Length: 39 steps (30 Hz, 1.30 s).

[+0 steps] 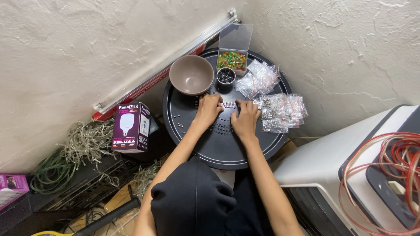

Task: The person sits on the floor and assembles small electronic components on a round black table. They pick up small metallic pieces and attach them to a circuit board, occasionally placing items into a brown bowl or handling plastic bags containing parts.

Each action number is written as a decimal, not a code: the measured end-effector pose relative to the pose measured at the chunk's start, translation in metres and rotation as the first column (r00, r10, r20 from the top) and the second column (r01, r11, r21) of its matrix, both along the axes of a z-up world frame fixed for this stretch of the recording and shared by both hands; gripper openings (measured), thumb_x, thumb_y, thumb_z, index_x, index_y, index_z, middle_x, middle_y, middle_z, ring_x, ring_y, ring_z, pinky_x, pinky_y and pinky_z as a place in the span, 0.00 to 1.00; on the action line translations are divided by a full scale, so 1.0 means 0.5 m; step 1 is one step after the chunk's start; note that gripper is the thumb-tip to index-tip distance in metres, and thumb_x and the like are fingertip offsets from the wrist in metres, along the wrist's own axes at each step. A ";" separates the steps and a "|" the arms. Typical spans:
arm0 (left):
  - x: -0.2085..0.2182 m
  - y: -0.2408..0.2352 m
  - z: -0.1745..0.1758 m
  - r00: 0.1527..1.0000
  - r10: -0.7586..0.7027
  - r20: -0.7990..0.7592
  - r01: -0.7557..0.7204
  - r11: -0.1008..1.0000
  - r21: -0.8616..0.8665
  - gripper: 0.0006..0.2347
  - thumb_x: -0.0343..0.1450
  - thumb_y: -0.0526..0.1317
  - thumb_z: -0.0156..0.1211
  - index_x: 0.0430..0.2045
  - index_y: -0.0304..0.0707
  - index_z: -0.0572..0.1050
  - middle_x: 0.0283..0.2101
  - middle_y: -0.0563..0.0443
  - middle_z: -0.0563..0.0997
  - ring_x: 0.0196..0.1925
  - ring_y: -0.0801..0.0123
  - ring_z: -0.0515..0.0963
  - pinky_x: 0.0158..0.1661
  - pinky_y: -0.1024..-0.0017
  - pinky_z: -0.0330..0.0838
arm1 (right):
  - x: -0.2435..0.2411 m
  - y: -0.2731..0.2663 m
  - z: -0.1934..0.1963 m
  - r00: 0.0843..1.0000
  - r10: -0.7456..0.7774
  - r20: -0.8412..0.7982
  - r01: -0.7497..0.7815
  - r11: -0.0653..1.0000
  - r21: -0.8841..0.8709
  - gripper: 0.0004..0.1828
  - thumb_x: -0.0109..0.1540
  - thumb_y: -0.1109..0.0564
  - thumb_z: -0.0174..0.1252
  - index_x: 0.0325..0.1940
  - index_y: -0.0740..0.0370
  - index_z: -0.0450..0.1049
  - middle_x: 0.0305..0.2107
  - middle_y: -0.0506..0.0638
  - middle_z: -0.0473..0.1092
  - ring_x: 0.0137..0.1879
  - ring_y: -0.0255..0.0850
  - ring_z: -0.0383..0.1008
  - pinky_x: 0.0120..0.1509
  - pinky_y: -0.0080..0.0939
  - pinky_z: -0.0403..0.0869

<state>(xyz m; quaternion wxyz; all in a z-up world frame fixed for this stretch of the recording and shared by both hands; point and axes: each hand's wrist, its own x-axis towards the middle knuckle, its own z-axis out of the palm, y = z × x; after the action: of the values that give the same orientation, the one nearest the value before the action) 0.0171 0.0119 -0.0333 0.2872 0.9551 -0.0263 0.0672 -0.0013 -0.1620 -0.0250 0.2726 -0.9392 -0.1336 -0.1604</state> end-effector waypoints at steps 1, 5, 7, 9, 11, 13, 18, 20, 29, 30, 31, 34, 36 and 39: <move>0.001 -0.002 -0.002 1.000 -0.002 0.002 0.002 1.000 0.000 0.11 0.61 0.37 0.75 0.34 0.44 0.80 0.28 0.55 0.82 0.44 0.55 0.80 0.50 0.54 0.72 | 0.002 -0.002 -0.001 1.000 -0.002 0.002 0.002 1.000 0.000 0.19 0.58 0.57 0.56 0.53 0.53 0.74 0.39 0.44 0.61 0.49 0.43 0.59 0.53 0.46 0.57; 0.000 -0.007 0.007 1.000 -0.017 0.009 0.017 1.000 0.000 0.11 0.62 0.37 0.73 0.36 0.44 0.79 0.30 0.54 0.81 0.45 0.55 0.80 0.51 0.54 0.71 | 0.007 -0.003 -0.005 0.999 0.025 -0.024 -0.025 1.000 0.011 0.19 0.59 0.59 0.57 0.55 0.54 0.74 0.40 0.44 0.63 0.50 0.43 0.60 0.53 0.46 0.57; -0.007 -0.010 0.016 1.000 -0.028 0.007 0.028 1.000 -0.011 0.11 0.63 0.37 0.73 0.36 0.43 0.79 0.31 0.53 0.81 0.46 0.54 0.79 0.52 0.53 0.71 | 0.005 -0.003 -0.006 0.999 0.038 -0.029 -0.038 0.999 0.017 0.19 0.60 0.60 0.57 0.56 0.54 0.74 0.39 0.45 0.64 0.50 0.43 0.60 0.53 0.46 0.57; -0.014 -0.014 0.026 0.999 -0.036 0.035 0.036 0.999 0.001 0.11 0.63 0.37 0.73 0.37 0.43 0.79 0.32 0.52 0.80 0.47 0.53 0.78 0.52 0.53 0.71 | 0.003 -0.004 -0.002 0.999 0.034 -0.030 -0.034 0.999 0.019 0.18 0.60 0.60 0.57 0.55 0.53 0.75 0.39 0.44 0.65 0.50 0.43 0.61 0.53 0.45 0.58; -0.021 -0.020 0.042 0.998 -0.038 0.041 0.038 0.999 0.004 0.10 0.64 0.38 0.72 0.36 0.43 0.78 0.32 0.53 0.79 0.46 0.56 0.78 0.50 0.56 0.70 | 0.007 -0.004 -0.002 0.998 0.048 -0.033 -0.047 0.998 0.034 0.17 0.61 0.61 0.57 0.55 0.54 0.75 0.38 0.44 0.64 0.50 0.43 0.60 0.54 0.45 0.57; -0.026 -0.025 0.047 0.998 -0.037 0.047 0.037 0.999 0.004 0.09 0.65 0.39 0.71 0.36 0.44 0.78 0.31 0.55 0.78 0.45 0.58 0.77 0.48 0.59 0.69 | 0.008 -0.005 -0.006 0.997 0.064 -0.037 -0.062 0.997 0.047 0.17 0.62 0.61 0.56 0.55 0.54 0.75 0.38 0.44 0.64 0.50 0.42 0.60 0.54 0.45 0.57; -0.021 -0.027 0.048 0.996 -0.068 0.065 0.066 0.997 0.042 0.09 0.65 0.38 0.71 0.35 0.43 0.78 0.30 0.56 0.77 0.44 0.59 0.76 0.46 0.62 0.68 | 0.010 -0.006 -0.011 0.998 0.055 -0.023 -0.055 0.998 0.029 0.16 0.62 0.60 0.57 0.53 0.52 0.75 0.38 0.44 0.65 0.51 0.43 0.61 0.55 0.45 0.58; -0.021 -0.028 0.051 0.995 -0.071 0.063 0.067 0.996 0.055 0.09 0.65 0.39 0.71 0.36 0.43 0.78 0.31 0.55 0.77 0.44 0.59 0.76 0.46 0.62 0.68 | 0.010 -0.008 -0.013 0.998 0.054 -0.025 -0.053 0.998 0.032 0.15 0.62 0.60 0.58 0.54 0.52 0.76 0.38 0.44 0.65 0.51 0.43 0.61 0.55 0.46 0.58; -0.019 -0.016 0.035 0.996 -0.070 0.052 0.069 0.998 0.014 0.11 0.64 0.41 0.72 0.36 0.45 0.77 0.36 0.53 0.76 0.48 0.55 0.75 0.49 0.57 0.69 | 0.007 -0.010 -0.006 0.998 0.061 -0.034 -0.060 0.997 0.049 0.16 0.63 0.59 0.58 0.55 0.51 0.76 0.39 0.43 0.64 0.50 0.43 0.61 0.55 0.45 0.58; -0.019 -0.014 0.034 0.997 -0.064 0.050 0.063 0.998 0.011 0.11 0.64 0.41 0.72 0.36 0.46 0.77 0.36 0.53 0.76 0.48 0.55 0.76 0.49 0.58 0.69 | 0.010 -0.010 -0.010 0.997 0.070 -0.037 -0.068 0.997 0.047 0.15 0.64 0.59 0.57 0.55 0.51 0.76 0.39 0.44 0.65 0.51 0.43 0.61 0.55 0.46 0.59; -0.018 -0.015 0.034 0.997 -0.063 0.049 0.062 0.998 0.010 0.11 0.64 0.41 0.72 0.36 0.46 0.77 0.36 0.53 0.76 0.48 0.55 0.76 0.49 0.58 0.69 | 0.013 -0.011 -0.014 0.997 0.071 -0.039 -0.069 0.997 0.046 0.15 0.64 0.59 0.57 0.55 0.51 0.76 0.39 0.44 0.65 0.51 0.43 0.61 0.55 0.46 0.59; -0.021 -0.015 0.034 0.997 -0.063 0.048 0.063 0.998 0.010 0.11 0.64 0.40 0.72 0.36 0.46 0.77 0.37 0.53 0.76 0.48 0.55 0.76 0.49 0.57 0.69 | 0.015 -0.012 -0.021 0.997 0.074 -0.023 -0.073 0.997 0.033 0.14 0.64 0.59 0.58 0.54 0.50 0.76 0.38 0.43 0.65 0.51 0.43 0.62 0.55 0.46 0.59; -0.021 -0.016 0.038 0.996 -0.064 0.055 0.064 0.998 0.004 0.10 0.64 0.40 0.72 0.36 0.47 0.78 0.36 0.54 0.75 0.48 0.57 0.75 0.49 0.59 0.69 | 0.014 -0.011 -0.011 0.997 0.073 -0.040 -0.070 0.995 0.064 0.15 0.64 0.59 0.58 0.55 0.50 0.76 0.39 0.43 0.65 0.51 0.43 0.62 0.55 0.46 0.59; -0.020 -0.015 0.038 0.996 -0.068 0.054 0.068 0.998 0.005 0.10 0.64 0.40 0.71 0.36 0.46 0.78 0.36 0.53 0.76 0.47 0.57 0.75 0.48 0.59 0.69 | 0.018 -0.012 -0.020 0.997 0.075 -0.026 -0.073 0.996 0.053 0.15 0.64 0.59 0.58 0.55 0.49 0.76 0.39 0.43 0.65 0.51 0.43 0.62 0.55 0.46 0.59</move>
<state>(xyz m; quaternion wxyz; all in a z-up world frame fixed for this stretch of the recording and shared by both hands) 0.0069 0.0042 -0.0143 0.2872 0.9519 -0.0669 0.0833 0.0077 -0.1678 -0.0348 0.3044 -0.9284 -0.1603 -0.1402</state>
